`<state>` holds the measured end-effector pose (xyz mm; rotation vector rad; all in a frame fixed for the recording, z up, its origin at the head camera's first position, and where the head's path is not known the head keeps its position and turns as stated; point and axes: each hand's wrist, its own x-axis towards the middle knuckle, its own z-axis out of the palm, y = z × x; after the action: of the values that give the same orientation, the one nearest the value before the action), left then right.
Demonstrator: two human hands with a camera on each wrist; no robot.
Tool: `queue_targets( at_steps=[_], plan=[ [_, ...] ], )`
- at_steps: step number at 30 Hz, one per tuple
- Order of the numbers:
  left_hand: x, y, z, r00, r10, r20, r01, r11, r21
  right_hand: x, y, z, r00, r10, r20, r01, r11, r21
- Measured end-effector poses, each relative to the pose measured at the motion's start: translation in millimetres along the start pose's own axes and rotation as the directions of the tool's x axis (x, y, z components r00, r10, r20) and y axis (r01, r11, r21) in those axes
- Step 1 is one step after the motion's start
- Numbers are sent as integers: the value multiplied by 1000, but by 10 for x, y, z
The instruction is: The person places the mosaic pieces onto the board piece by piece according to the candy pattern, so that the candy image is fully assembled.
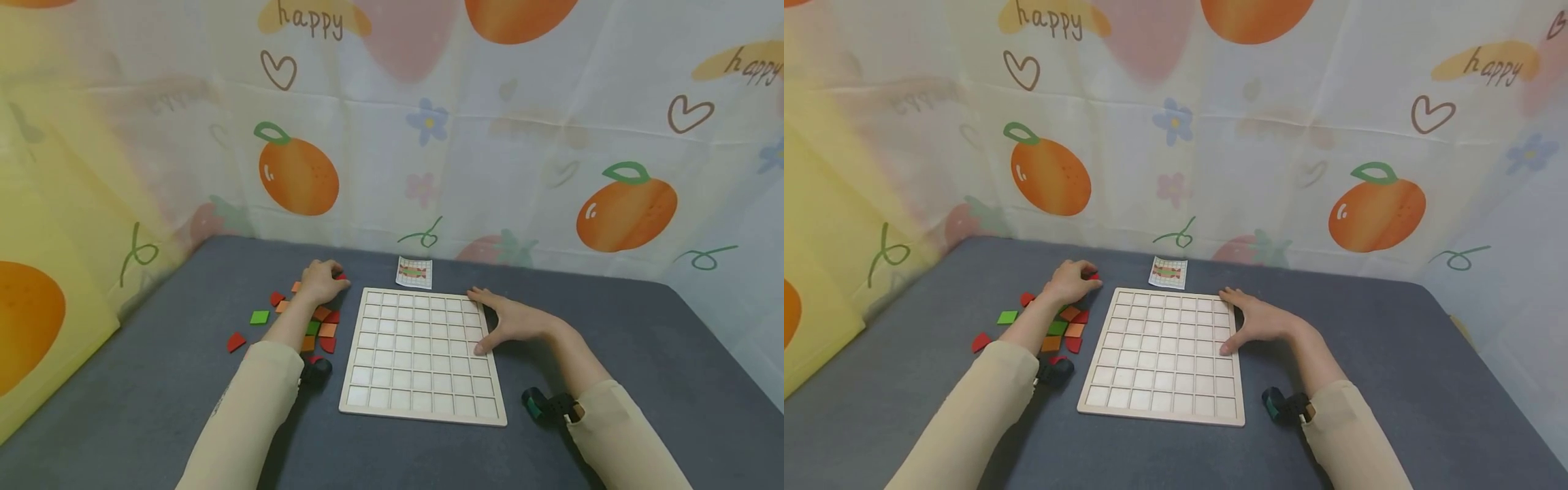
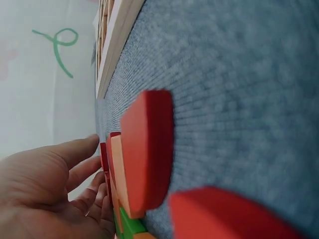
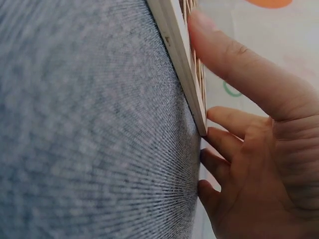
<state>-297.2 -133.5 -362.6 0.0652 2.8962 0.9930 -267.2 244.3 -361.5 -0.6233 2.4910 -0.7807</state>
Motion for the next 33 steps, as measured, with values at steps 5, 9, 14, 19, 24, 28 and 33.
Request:
queue_targets(
  at_steps=[5, 9, 14, 19, 24, 28, 33],
  plan=[
    [1, -10, 24, 1000, 10, -14, -9, 1000, 14, -33, 12, -5, 1000, -27, -5, 26, 999, -22],
    [10, -14, 28, 999, 24, -36, -22, 999, 46, -82, 10, -14, 999, -45, -10, 45, 998, -44],
    [27, -9, 24, 997, 45, -56, -40, 995, 89, -134, 4, -28, 998, -67, -8, 66, 995, -70],
    [32, 12, 36, 996, 47, -75, -40, 994, 97, -156, 17, -38, 998, -65, -8, 64, 994, -83],
    [20, 28, 50, 994, 31, -101, -23, 996, 81, -161, 24, -50, 998, -62, -7, 61, 994, -93],
    [12, 35, 51, 992, 18, -122, -11, 998, 60, -153, 19, -53, 998, -63, -7, 62, 994, -92],
    [7, 31, 51, 988, -23, -152, 24, 1000, 3, -142, 11, -47, 998, -60, -9, 58, 993, -98]
  ],
)
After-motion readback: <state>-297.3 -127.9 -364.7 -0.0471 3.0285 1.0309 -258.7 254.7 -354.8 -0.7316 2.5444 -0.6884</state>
